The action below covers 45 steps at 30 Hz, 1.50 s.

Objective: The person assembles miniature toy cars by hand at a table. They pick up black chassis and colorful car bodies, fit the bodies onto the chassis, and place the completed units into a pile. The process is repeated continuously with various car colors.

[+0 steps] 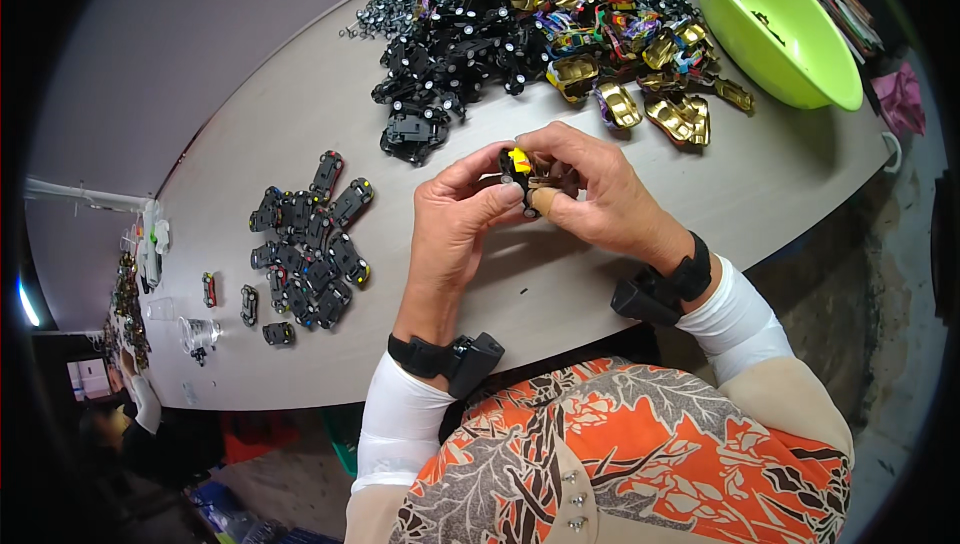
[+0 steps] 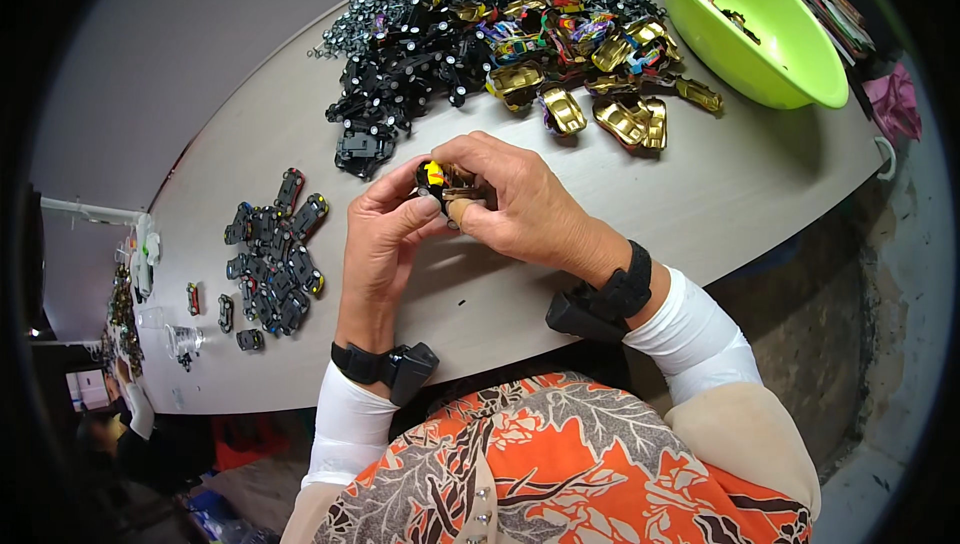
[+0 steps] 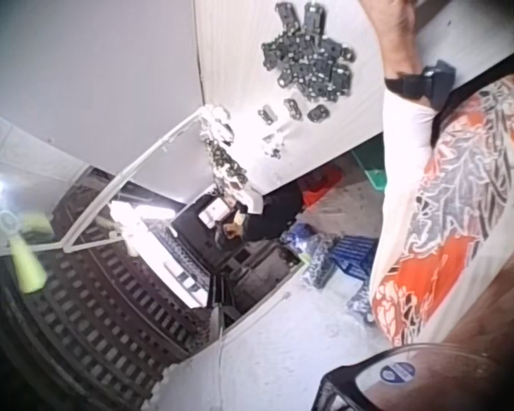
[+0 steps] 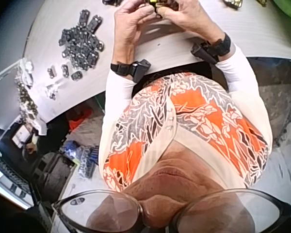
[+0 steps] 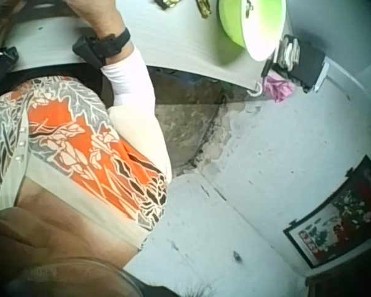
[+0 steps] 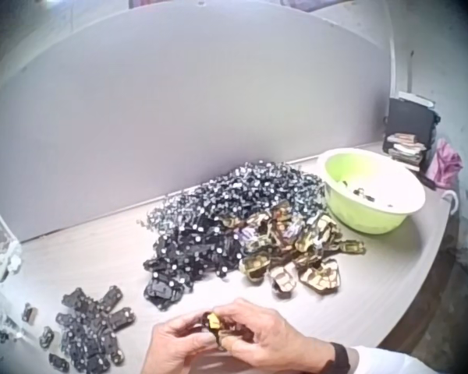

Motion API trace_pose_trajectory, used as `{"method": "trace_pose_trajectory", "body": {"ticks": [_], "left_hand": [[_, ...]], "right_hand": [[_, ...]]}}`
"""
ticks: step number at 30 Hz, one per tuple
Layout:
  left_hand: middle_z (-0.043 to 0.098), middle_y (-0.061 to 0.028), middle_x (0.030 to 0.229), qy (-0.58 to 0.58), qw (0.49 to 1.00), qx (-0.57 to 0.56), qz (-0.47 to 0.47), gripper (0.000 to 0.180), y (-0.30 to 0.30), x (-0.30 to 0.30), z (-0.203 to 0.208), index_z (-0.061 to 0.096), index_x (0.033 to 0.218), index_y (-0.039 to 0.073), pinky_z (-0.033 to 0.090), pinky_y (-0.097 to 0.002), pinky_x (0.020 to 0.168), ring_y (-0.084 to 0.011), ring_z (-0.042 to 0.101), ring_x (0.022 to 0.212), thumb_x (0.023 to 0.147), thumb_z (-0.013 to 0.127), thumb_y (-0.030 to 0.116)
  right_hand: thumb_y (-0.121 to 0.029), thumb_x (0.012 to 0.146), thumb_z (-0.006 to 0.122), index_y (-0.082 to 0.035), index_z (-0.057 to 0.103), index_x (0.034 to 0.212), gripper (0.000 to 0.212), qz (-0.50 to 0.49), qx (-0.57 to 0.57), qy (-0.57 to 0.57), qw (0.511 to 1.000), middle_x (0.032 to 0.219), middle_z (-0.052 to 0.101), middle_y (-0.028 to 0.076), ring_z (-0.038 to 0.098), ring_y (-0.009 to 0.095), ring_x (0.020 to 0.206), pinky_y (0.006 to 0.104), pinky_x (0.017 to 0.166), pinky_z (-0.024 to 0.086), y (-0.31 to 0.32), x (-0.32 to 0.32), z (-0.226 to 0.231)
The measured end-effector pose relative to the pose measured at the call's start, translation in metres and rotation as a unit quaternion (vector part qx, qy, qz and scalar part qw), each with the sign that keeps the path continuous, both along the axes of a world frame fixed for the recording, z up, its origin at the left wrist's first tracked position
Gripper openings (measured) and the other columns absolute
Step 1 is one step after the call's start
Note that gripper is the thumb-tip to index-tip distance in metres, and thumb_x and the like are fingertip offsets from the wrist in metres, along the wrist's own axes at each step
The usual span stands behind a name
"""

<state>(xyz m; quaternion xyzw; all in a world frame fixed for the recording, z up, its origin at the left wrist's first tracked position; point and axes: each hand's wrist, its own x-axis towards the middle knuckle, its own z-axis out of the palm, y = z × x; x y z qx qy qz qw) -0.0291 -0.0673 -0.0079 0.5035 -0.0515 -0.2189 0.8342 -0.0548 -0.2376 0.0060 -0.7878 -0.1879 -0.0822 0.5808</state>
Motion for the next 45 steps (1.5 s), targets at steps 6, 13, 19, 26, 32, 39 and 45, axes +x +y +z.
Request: {"method": "trace_pose_trajectory", "body": {"ticks": [6, 13, 19, 26, 32, 39, 45], "left_hand": [[0.064, -0.0138, 0.097, -0.017, 1.000, 0.013, -0.003, 0.044, 0.000, 0.001, -0.003, 0.054, 0.116, -0.004, 0.057, -0.0274, 0.069, -0.0170, 0.063, 0.084, 0.074, 0.066, -0.005], [0.062, -0.0117, 0.104, -0.040, 0.998, 0.044, -0.001, 0.037, -0.001, -0.001, -0.005, 0.057, 0.114, -0.003, 0.056, -0.0248, 0.067, -0.0148, 0.062, 0.085, 0.077, 0.064, -0.003], [0.060, -0.0076, 0.107, -0.150, 0.977, 0.150, -0.026, 0.032, -0.005, -0.008, -0.008, 0.055, 0.118, -0.002, 0.046, -0.0228, 0.080, -0.0106, 0.055, 0.090, 0.089, 0.055, 0.010], [0.061, -0.0091, 0.108, -0.153, 0.978, 0.116, -0.078, 0.036, 0.000, -0.005, -0.009, 0.051, 0.122, -0.003, 0.045, -0.0248, 0.084, -0.0125, 0.057, 0.095, 0.087, 0.055, 0.007], [0.061, -0.0056, 0.084, -0.029, 0.993, 0.052, -0.099, 0.032, 0.006, 0.002, -0.004, 0.058, 0.107, -0.002, 0.051, -0.0258, 0.067, -0.0165, 0.064, 0.082, 0.077, 0.066, 0.005], [0.058, -0.0004, 0.076, -0.003, 0.991, 0.069, -0.116, 0.019, 0.005, 0.000, -0.007, 0.061, 0.094, 0.001, 0.044, -0.0188, 0.056, -0.0055, 0.052, 0.061, 0.076, 0.067, 0.006], [0.056, 0.0034, 0.072, -0.027, 0.982, 0.131, -0.130, 0.018, 0.003, -0.005, -0.005, 0.061, 0.093, 0.001, 0.040, -0.0172, 0.053, -0.0029, 0.049, 0.061, 0.077, 0.065, 0.007]], "right_hand": [[0.001, 0.072, 0.060, 0.001, 0.054, 0.101, 0.030, 0.001, 0.038, 0.052, 0.998, 0.086, 0.055, 0.008, 0.054, 0.013, 0.071, 0.0250, 0.063, 0.045, 0.000, -0.001, -0.001], [0.002, 0.074, 0.060, 0.001, 0.054, 0.102, 0.029, 0.038, 0.019, 0.006, 0.999, 0.088, 0.056, 0.009, 0.055, 0.013, 0.073, 0.0250, 0.064, 0.046, -0.002, 0.002, 0.000], [0.002, 0.075, 0.061, 0.003, 0.058, 0.092, 0.018, 0.007, 0.062, 0.045, 0.997, 0.084, 0.057, 0.007, 0.056, 0.011, 0.073, 0.0239, 0.065, 0.046, -0.005, 0.005, -0.011], [-0.001, 0.076, 0.063, 0.001, 0.058, 0.088, 0.013, -0.001, 0.156, 0.105, 0.982, 0.076, 0.055, 0.001, 0.054, 0.007, 0.066, 0.0214, 0.060, 0.045, -0.005, 0.006, -0.014], [-0.009, 0.084, 0.055, -0.002, 0.057, 0.088, 0.008, 0.033, 0.209, 0.174, 0.962, 0.071, 0.052, -0.002, 0.049, 0.004, 0.058, 0.0181, 0.047, 0.038, -0.018, 0.007, -0.006], [-0.003, 0.080, 0.057, 0.000, 0.059, 0.082, 0.004, 0.136, 0.184, 0.200, 0.953, 0.073, 0.052, -0.001, 0.048, 0.004, 0.060, 0.0184, 0.050, 0.038, -0.025, 0.008, -0.001], [0.000, 0.076, 0.057, 0.002, 0.060, 0.082, 0.007, 0.111, 0.068, 0.170, 0.977, 0.077, 0.056, 0.002, 0.051, 0.010, 0.063, 0.0252, 0.055, 0.041, -0.023, 0.008, -0.006]]}}
